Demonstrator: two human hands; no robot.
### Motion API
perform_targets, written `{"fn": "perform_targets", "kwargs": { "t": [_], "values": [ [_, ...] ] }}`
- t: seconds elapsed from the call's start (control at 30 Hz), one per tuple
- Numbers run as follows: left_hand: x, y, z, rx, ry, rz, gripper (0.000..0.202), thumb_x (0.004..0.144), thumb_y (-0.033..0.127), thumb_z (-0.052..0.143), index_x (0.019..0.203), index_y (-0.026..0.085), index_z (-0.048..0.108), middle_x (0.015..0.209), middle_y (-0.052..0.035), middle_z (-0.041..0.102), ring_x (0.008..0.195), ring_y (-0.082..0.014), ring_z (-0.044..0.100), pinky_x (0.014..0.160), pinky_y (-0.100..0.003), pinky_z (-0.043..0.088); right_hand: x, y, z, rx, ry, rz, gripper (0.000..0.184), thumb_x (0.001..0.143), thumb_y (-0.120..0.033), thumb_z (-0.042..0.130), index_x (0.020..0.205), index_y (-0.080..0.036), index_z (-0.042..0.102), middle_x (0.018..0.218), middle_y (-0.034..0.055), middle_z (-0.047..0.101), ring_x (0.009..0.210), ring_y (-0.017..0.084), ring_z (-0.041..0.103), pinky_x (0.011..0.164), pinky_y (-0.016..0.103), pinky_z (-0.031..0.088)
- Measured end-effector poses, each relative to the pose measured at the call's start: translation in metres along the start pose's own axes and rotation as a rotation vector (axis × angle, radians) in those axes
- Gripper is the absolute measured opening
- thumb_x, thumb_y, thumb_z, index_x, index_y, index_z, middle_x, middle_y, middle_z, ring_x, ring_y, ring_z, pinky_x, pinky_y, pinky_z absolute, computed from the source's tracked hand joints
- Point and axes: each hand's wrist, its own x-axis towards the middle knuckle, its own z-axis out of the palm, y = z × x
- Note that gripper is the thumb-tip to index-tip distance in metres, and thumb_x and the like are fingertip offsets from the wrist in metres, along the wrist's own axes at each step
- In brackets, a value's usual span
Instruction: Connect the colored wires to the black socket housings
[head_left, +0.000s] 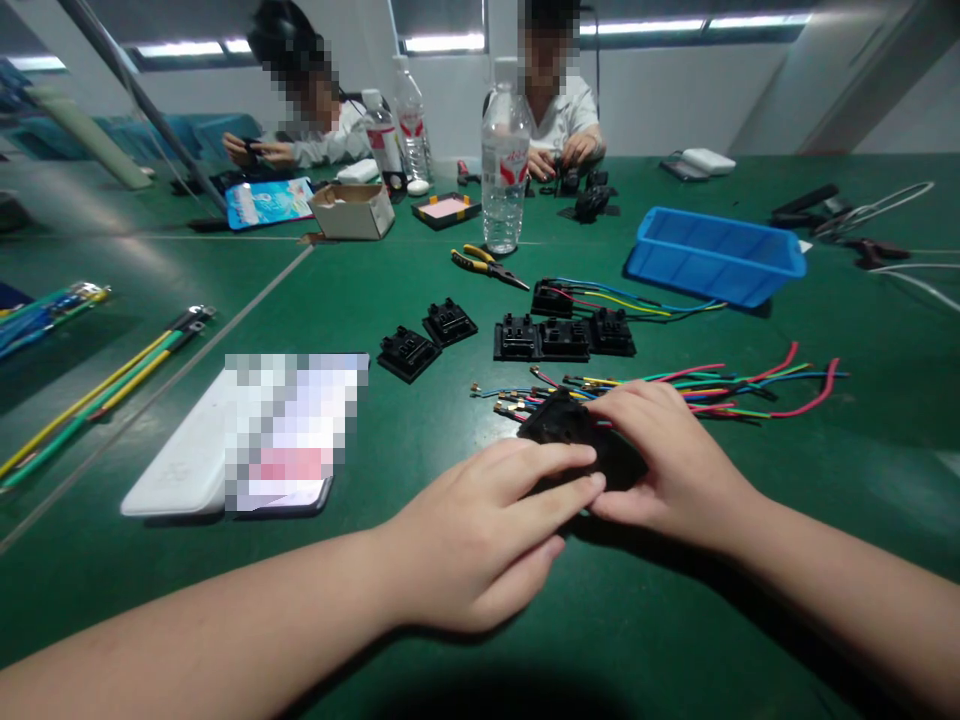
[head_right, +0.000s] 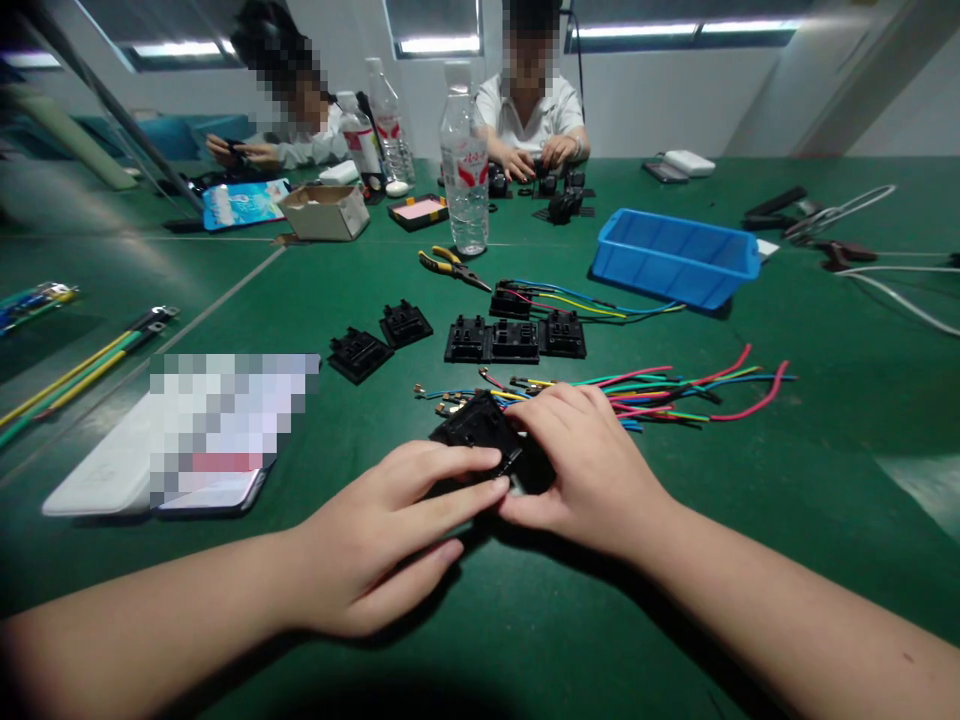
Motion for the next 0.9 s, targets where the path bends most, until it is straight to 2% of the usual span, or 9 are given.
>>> {"fn": "perform_targets", "kwargs": {
  "t": [0.17, 0.27, 0.4, 0.47, 0.53, 0.6, 0.67, 0.77, 0.9],
  "values": [
    [0.001, -0.003, 0.002, 0.003, -0.067, 0.014, 0.046, 0.09, 0.015, 0.049, 0.136, 0.01, 0.049, 0.145, -0.0175, 0.05, 0.128, -0.0244, 0.053, 0.108, -0.038, 0.047, -0.001, -0.002, 0.003, 0.001, 0.032, 0.066, 0.042, 0.077, -0.041, 0.066, 0.108, -0.016, 0.055, 0.097, 0.0118, 0.069, 0.09, 0.029, 0.061, 0.078, 0.042, 0.042],
    [0.001, -0.006, 0.003, -0.02, -0.052, 0.01, 0.045, 0.092, 0.012, 0.046, 0.137, 0.013, 0.047, 0.142, -0.0162, 0.054, 0.128, -0.022, 0.054, 0.107, -0.037, 0.048, -0.001, -0.001, 0.004, -0.027, 0.012, 0.082, 0.045, 0.077, -0.042, 0.068, 0.11, -0.015, 0.057, 0.099, 0.0123, 0.068, 0.091, 0.029, 0.061, 0.078, 0.043, 0.043],
    [0.001, -0.005, 0.002, -0.044, 0.086, -0.026, 0.04, 0.09, 0.007, 0.048, 0.128, 0.017, 0.051, 0.119, -0.0097, 0.068, 0.112, -0.0175, 0.063, 0.101, -0.034, 0.051, 0.001, 0.002, 0.001, -0.058, -0.002, 0.073, 0.042, 0.08, -0.041, 0.066, 0.112, -0.015, 0.059, 0.1, 0.0118, 0.068, 0.089, 0.028, 0.058, 0.077, 0.042, 0.042],
    [0.002, -0.005, 0.001, -0.013, 0.202, -0.14, 0.033, 0.089, 0.011, 0.054, 0.121, 0.018, 0.055, 0.113, -0.0088, 0.067, 0.108, -0.0174, 0.061, 0.098, -0.033, 0.051, 0.001, 0.002, 0.0, -0.047, -0.01, 0.001, 0.043, 0.08, -0.04, 0.065, 0.113, -0.013, 0.06, 0.098, 0.0121, 0.068, 0.087, 0.027, 0.056, 0.076, 0.041, 0.042],
    [0.004, -0.006, 0.0, 0.008, 0.267, -0.275, 0.035, 0.086, 0.021, 0.064, 0.12, 0.018, 0.055, 0.117, -0.0111, 0.062, 0.113, -0.0206, 0.057, 0.099, -0.036, 0.049, 0.001, 0.0, -0.001, -0.028, -0.046, -0.104, 0.045, 0.08, -0.041, 0.065, 0.114, -0.012, 0.06, 0.097, 0.0124, 0.067, 0.086, 0.026, 0.055, 0.077, 0.041, 0.042],
    [0.006, -0.008, 0.0, -0.037, 0.218, -0.332, 0.048, 0.082, 0.033, 0.071, 0.124, 0.017, 0.053, 0.122, -0.0124, 0.06, 0.117, -0.0237, 0.054, 0.102, -0.04, 0.046, 0.0, -0.002, -0.001, -0.017, -0.091, -0.194, 0.044, 0.081, -0.043, 0.064, 0.113, -0.013, 0.061, 0.095, 0.0126, 0.067, 0.087, 0.026, 0.055, 0.078, 0.041, 0.042],
    [0.008, -0.01, 0.0, -0.104, 0.103, -0.332, 0.051, 0.08, 0.04, 0.073, 0.122, 0.018, 0.054, 0.12, -0.0099, 0.063, 0.114, -0.0237, 0.056, 0.1, -0.04, 0.046, 0.0, -0.003, -0.001, -0.018, -0.13, -0.234, 0.043, 0.082, -0.045, 0.062, 0.11, -0.013, 0.063, 0.09, 0.0118, 0.067, 0.084, 0.026, 0.054, 0.076, 0.04, 0.041],
    [0.01, -0.009, 0.001, -0.145, -0.005, -0.328, 0.039, 0.08, 0.037, 0.074, 0.111, 0.018, 0.06, 0.11, -0.0062, 0.068, 0.105, -0.0214, 0.059, 0.095, -0.036, 0.047, 0.0, -0.004, -0.002, -0.009, -0.172, -0.262, 0.043, 0.083, -0.048, 0.06, 0.106, -0.012, 0.066, 0.083, 0.0103, 0.065, 0.079, 0.024, 0.053, 0.072, 0.038, 0.041],
    [0.01, -0.008, 0.0, -0.125, -0.023, -0.326, 0.032, 0.08, 0.034, 0.072, 0.106, 0.018, 0.062, 0.102, -0.0049, 0.069, 0.097, -0.0204, 0.06, 0.09, -0.036, 0.046, 0.0, -0.002, -0.002, -0.013, -0.172, -0.31, 0.044, 0.084, -0.049, 0.06, 0.106, -0.011, 0.067, 0.083, 0.0104, 0.065, 0.079, 0.024, 0.054, 0.07, 0.037, 0.041]
  ]
}}
